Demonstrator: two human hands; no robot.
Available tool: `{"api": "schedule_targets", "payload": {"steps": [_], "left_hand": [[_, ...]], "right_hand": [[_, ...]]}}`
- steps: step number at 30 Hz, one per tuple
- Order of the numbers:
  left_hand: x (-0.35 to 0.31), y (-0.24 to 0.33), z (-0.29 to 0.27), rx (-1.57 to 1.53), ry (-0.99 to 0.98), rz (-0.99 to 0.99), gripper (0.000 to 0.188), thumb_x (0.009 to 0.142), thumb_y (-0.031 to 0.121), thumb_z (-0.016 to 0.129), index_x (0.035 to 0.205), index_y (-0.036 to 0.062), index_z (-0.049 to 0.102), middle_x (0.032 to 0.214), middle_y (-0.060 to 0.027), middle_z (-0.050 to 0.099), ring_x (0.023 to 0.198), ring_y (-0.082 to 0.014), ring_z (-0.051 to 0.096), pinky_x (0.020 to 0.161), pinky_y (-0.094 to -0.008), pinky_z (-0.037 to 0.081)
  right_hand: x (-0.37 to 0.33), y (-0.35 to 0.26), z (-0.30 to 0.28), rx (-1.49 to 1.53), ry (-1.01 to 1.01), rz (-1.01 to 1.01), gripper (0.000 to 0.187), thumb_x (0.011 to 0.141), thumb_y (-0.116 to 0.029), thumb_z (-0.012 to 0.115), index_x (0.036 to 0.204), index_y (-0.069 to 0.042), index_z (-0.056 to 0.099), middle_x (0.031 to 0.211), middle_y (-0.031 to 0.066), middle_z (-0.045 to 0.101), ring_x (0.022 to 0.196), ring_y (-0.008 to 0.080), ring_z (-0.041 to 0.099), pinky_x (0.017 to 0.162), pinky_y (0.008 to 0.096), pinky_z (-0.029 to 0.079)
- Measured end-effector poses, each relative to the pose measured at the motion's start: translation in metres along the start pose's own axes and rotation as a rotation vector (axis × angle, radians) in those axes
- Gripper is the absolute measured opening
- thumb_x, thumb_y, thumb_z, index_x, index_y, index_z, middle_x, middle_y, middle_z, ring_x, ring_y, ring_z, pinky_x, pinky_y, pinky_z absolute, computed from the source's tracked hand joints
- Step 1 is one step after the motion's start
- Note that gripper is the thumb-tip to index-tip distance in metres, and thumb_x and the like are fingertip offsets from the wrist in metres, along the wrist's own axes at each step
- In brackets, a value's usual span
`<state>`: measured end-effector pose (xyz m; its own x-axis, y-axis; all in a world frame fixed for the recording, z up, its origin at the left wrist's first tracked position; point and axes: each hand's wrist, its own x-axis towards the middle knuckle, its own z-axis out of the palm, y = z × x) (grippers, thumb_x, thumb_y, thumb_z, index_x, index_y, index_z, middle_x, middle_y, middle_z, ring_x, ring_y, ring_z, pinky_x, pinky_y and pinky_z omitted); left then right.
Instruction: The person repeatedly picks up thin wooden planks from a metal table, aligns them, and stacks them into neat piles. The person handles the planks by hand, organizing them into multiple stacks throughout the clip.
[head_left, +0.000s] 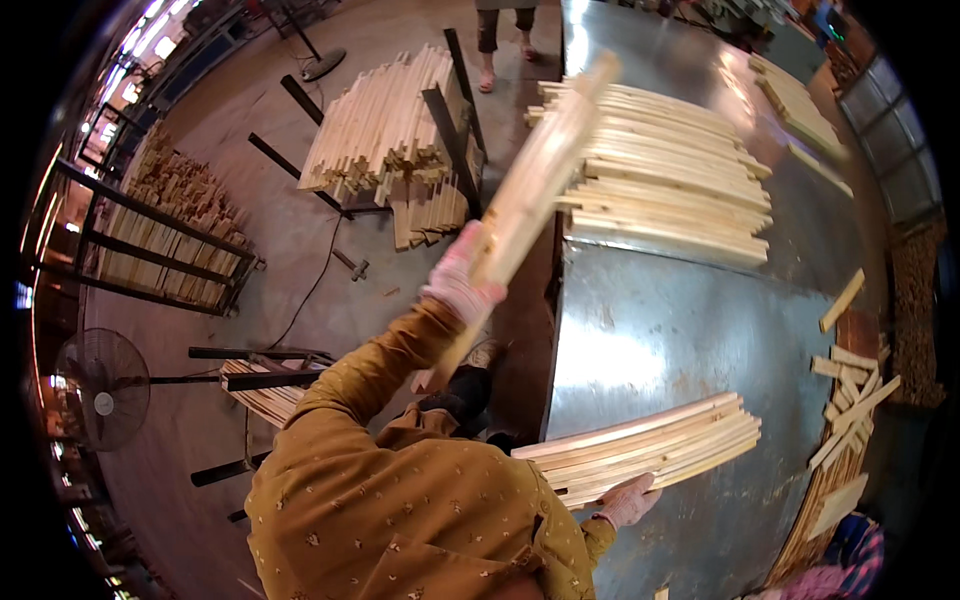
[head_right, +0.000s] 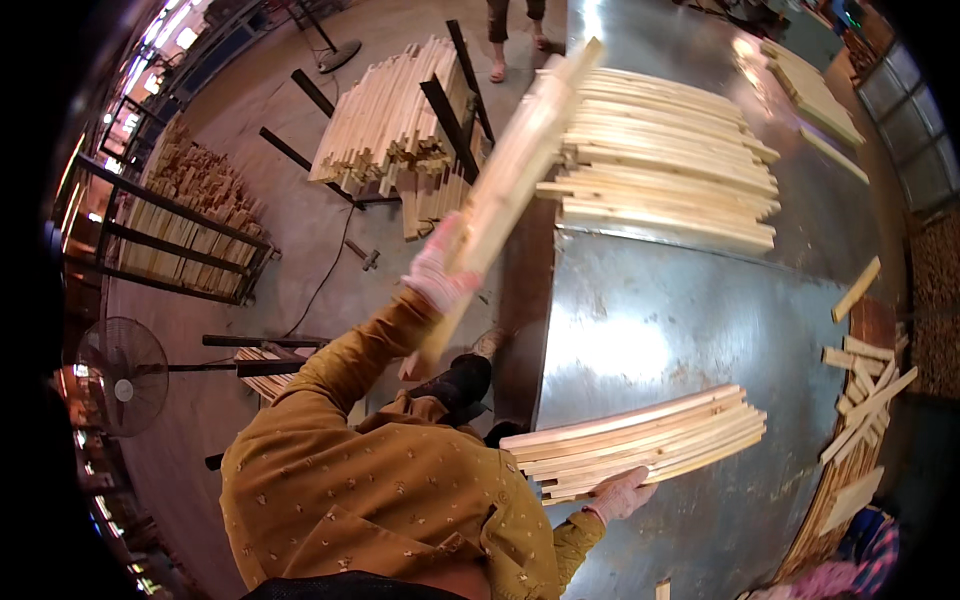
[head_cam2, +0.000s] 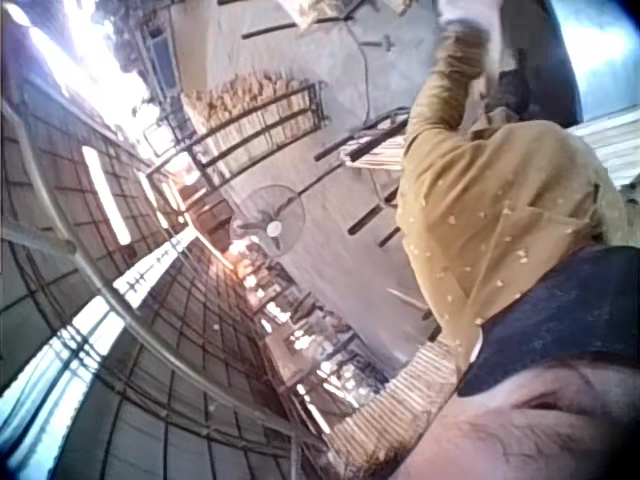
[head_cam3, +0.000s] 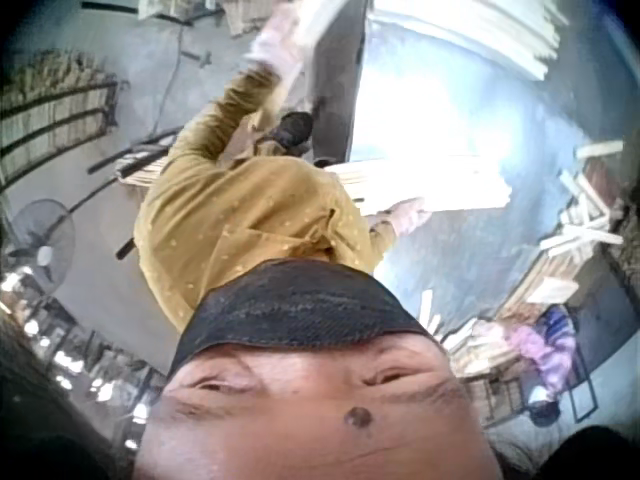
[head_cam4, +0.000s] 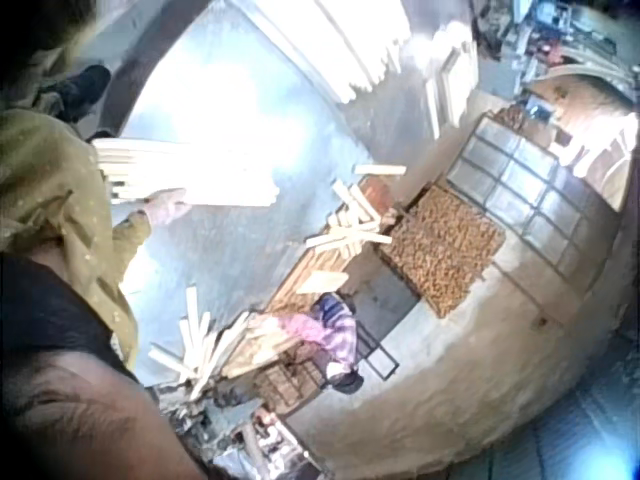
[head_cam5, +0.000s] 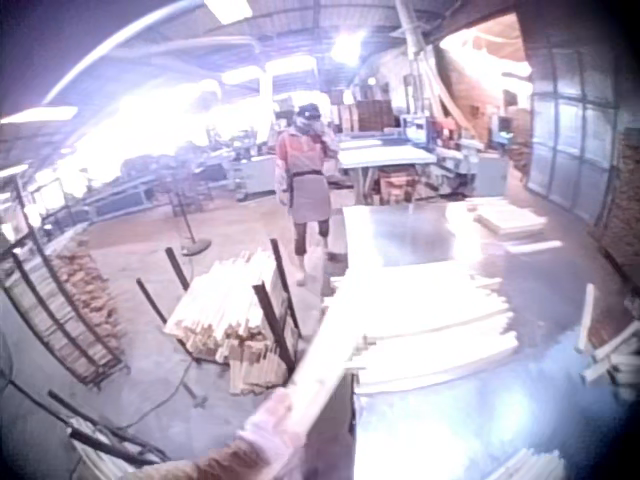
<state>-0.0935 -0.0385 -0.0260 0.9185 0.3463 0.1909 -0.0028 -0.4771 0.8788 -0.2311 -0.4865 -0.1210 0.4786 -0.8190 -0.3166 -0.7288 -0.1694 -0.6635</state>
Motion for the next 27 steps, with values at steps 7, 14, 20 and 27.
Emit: {"api": "schedule_targets", "payload": {"steps": [7, 14, 20, 27], "left_hand": [[0.190, -0.100, -0.186, 0.630, 0.356, -0.360, 0.094, 0.074, 0.023, 0.080, 0.152, 0.0021, 0.031, 0.146, -0.0230, 0.048, 0.132, -0.0342, 0.050, 0.111, -0.0381, 0.040], [0.396, -0.274, -0.266, 0.902, 0.199, -0.903, 0.088, 0.083, 0.032, 0.072, 0.155, 0.0155, 0.024, 0.134, -0.0204, 0.057, 0.125, -0.0355, 0.055, 0.104, -0.0473, 0.047], [0.467, -0.424, -0.222, 0.774, 0.152, -0.753, 0.077, 0.088, 0.042, 0.068, 0.150, 0.0111, 0.036, 0.140, -0.0219, 0.052, 0.126, -0.0376, 0.054, 0.102, -0.0474, 0.048], [0.483, -0.515, -0.223, 0.879, 0.177, -0.165, 0.039, 0.094, 0.030, 0.061, 0.123, 0.0052, 0.059, 0.118, -0.0151, 0.064, 0.110, -0.0301, 0.061, 0.097, -0.0389, 0.049]], "right_hand": [[-0.012, -0.063, 0.009, -0.293, 0.155, -0.011, 0.066, 0.095, -0.049, 0.052, 0.137, 0.001, 0.050, 0.124, 0.0262, 0.061, 0.111, 0.0426, 0.058, 0.095, 0.0446, 0.044], [-0.111, -0.178, 0.061, -0.756, 0.425, -0.115, 0.072, 0.091, -0.055, 0.061, 0.139, -0.002, 0.051, 0.137, 0.0221, 0.055, 0.127, 0.0406, 0.051, 0.108, 0.0459, 0.043], [-0.178, -0.244, 0.121, -1.181, 0.425, -0.655, 0.054, 0.099, -0.042, 0.053, 0.125, 0.004, 0.061, 0.121, 0.0255, 0.064, 0.115, 0.0350, 0.061, 0.102, 0.0423, 0.048], [-0.164, -0.258, 0.142, -0.742, 0.193, -0.343, 0.067, 0.093, -0.045, 0.060, 0.141, -0.001, 0.048, 0.143, 0.0216, 0.049, 0.133, 0.0348, 0.046, 0.112, 0.0422, 0.037]]}}
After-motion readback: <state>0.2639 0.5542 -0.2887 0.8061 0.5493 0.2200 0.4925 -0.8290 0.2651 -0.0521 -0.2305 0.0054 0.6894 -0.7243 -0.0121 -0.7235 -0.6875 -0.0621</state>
